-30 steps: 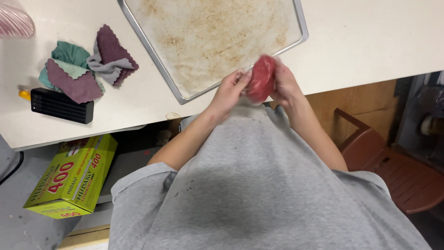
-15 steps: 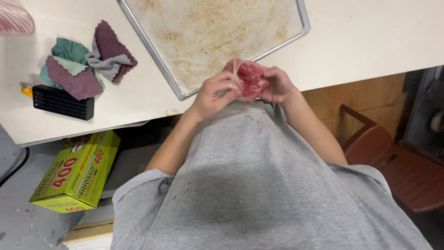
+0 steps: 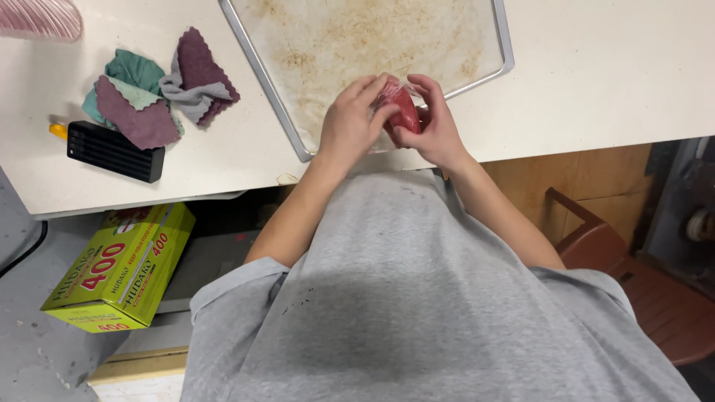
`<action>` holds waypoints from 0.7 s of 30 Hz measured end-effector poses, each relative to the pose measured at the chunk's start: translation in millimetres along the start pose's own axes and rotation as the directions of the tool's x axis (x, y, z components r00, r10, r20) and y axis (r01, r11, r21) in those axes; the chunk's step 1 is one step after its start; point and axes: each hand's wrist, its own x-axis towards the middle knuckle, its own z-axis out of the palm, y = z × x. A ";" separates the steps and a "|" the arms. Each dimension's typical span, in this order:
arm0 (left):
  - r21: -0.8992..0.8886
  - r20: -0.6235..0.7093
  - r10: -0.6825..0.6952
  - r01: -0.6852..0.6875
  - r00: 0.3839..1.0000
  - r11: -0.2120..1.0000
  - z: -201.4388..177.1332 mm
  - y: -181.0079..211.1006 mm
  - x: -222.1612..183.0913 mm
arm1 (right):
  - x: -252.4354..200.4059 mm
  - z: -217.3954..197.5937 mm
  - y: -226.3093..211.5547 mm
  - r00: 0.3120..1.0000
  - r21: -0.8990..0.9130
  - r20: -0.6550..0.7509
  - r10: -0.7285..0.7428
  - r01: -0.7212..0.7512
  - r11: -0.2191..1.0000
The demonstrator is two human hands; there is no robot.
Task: Rolling small portions of meat into balls on a parchment-lined tray.
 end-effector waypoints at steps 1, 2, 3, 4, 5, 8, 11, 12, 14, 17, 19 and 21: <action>0.000 -0.003 0.004 -0.004 1.000 1.000 5.6 -13.3 0.0 | -0.5 -1.3 -0.7 1.000 -0.003 0.000 -0.004 0.004 1.000; 0.022 -0.046 0.026 -0.025 0.999 0.999 11.8 -26.0 -1.7 | -3.7 -2.3 -0.5 0.996 -0.146 -0.002 -0.087 0.086 0.986; 0.046 -0.089 0.048 -0.044 0.995 0.998 18.5 -38.8 -3.4 | -6.9 -3.5 0.0 0.986 -0.286 0.009 -0.169 0.164 0.944; 0.044 -0.087 0.049 -0.045 0.995 0.998 16.4 -39.5 -1.1 | -8.4 -4.4 -2.5 0.986 -0.287 0.006 -0.168 0.162 0.944; -0.003 -0.079 -0.065 0.065 0.995 0.998 14.3 -40.2 1.1 | -10.0 -5.1 -5.1 0.991 -0.238 0.012 -0.134 0.133 0.962; -0.467 -0.082 -0.419 0.337 0.904 0.817 25.2 -65.2 4.0 | -7.9 -14.8 2.6 0.993 -0.032 0.064 -0.094 0.096 0.995; -0.918 0.111 -0.677 0.336 0.727 0.211 21.7 -79.9 3.3 | -6.0 -12.4 -6.1 0.994 0.375 0.105 -0.040 -0.002 0.927; -0.967 0.218 -0.705 0.248 0.675 -0.061 15.8 -81.2 -0.6 | -7.3 -7.3 -12.1 0.993 0.598 0.120 0.012 -0.082 0.797; -0.958 0.236 -0.686 0.285 0.689 -0.044 28.2 -87.3 -12.7 | -2.8 -12.3 -1.3 0.989 0.620 0.143 -0.046 -0.054 0.783; -0.836 0.305 -0.581 0.505 0.755 0.217 28.6 -54.9 -17.0 | 1.5 -32.5 43.7 0.983 0.693 0.183 -0.001 -0.129 0.710; -0.644 0.382 -0.500 0.612 0.777 0.459 29.0 -30.8 -19.3 | 2.0 -43.0 69.9 0.973 0.737 0.207 0.101 -0.223 0.638; -0.443 0.197 -0.143 0.218 0.970 0.869 36.7 -15.4 -30.2 | -4.3 -46.9 82.8 0.964 0.823 0.106 0.246 -0.224 0.522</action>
